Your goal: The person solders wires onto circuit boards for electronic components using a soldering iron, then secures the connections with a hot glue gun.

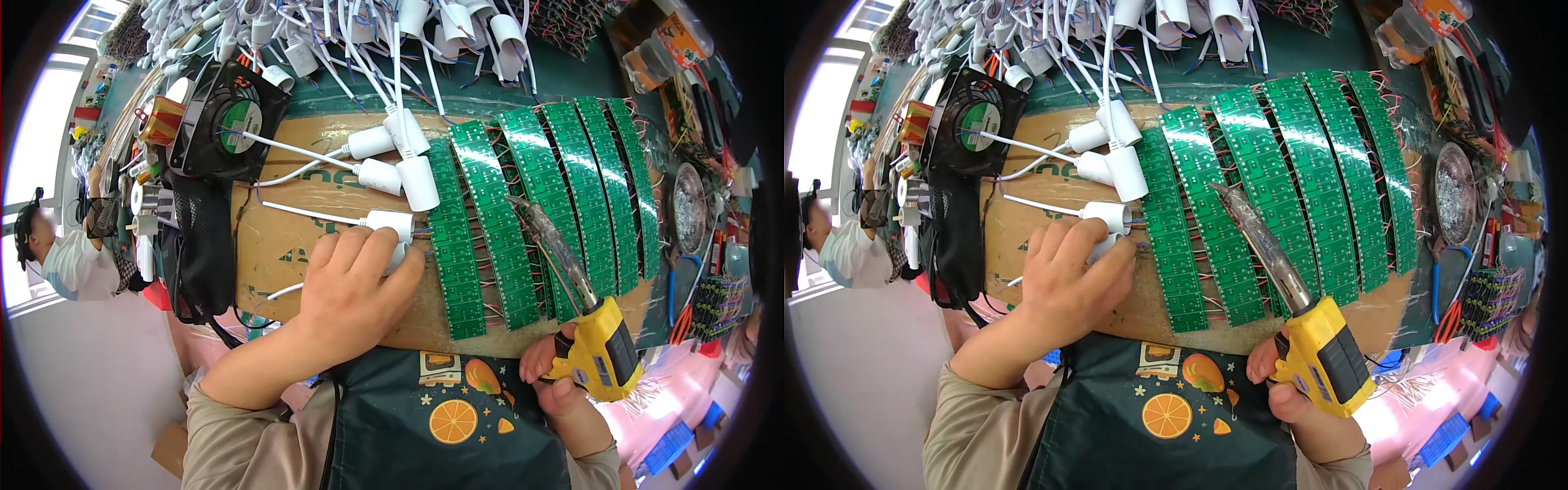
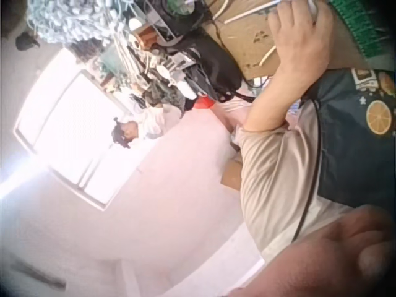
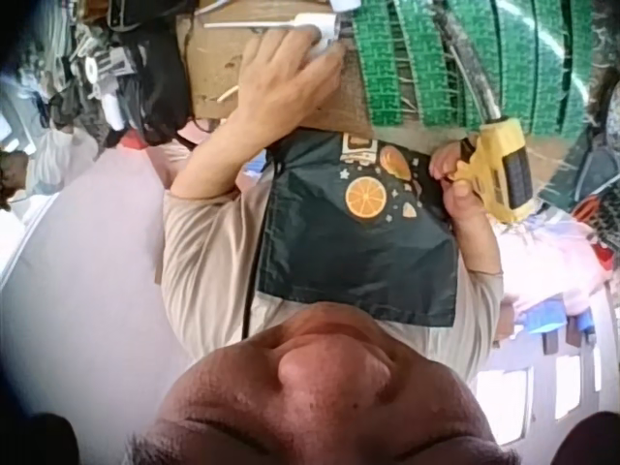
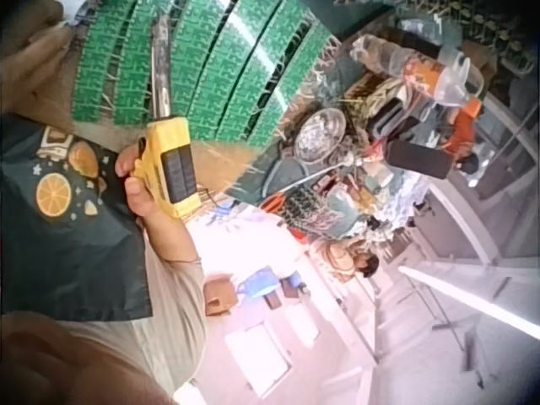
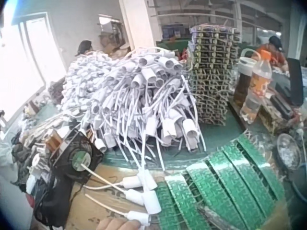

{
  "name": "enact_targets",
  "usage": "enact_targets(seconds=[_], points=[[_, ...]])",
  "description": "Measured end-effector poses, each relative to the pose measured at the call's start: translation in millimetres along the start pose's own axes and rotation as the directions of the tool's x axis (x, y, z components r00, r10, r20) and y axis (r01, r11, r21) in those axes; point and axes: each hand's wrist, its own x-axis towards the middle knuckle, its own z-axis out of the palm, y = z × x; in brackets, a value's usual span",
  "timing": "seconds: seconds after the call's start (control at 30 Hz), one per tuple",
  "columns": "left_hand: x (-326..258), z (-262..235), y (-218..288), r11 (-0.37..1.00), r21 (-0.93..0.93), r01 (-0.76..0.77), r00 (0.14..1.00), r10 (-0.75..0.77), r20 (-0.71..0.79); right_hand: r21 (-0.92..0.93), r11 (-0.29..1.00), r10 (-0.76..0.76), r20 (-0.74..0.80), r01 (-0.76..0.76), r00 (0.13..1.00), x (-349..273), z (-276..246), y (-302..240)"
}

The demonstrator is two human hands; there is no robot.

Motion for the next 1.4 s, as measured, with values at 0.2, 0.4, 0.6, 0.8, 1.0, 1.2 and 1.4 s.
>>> enact_targets(seconds=[0.2, 0.4, 0.6, 0.8, 1.0, 1.2, 1.4], points=[[-4, 16, -3, 0.998, -0.06, 0.017, 0.996, -0.022, -0.083, -0.008, 0.999, 0.041, 0.042, -0.04, 0.998, -1, -3, 0], [0, 21, -1, 0.988, -0.115, 0.103, 0.974, -0.124, -0.189, -0.133, 0.985, 0.129, 0.173, -0.106, 0.977, -5, -4, -13], [-1, 24, -3, 0.977, -0.172, 0.124, 0.973, -0.154, -0.172, -0.128, 0.912, 0.403, 0.111, -0.389, 0.909, -9, -10, -24], [5, 24, 1, 0.961, -0.234, 0.149, 0.974, -0.183, -0.13, -0.325, 0.931, 0.224, 0.155, -0.165, 0.962, -20, -19, -7], [3, 30, 0, 0.961, -0.235, 0.143, 0.97, -0.184, -0.162, -0.088, 0.988, 0.138, 0.077, -0.131, 0.987, -17, -6, 1], [3, 28, 1, 0.964, -0.231, 0.133, 0.976, -0.169, -0.141, -0.046, 0.957, 0.289, 0.053, -0.287, 0.956, -14, -3, -9], [4, 28, 1, 0.963, -0.238, 0.127, 0.976, -0.164, -0.142, -0.182, 0.959, 0.23, 0.045, -0.218, 0.972, -17, -5, -6]])
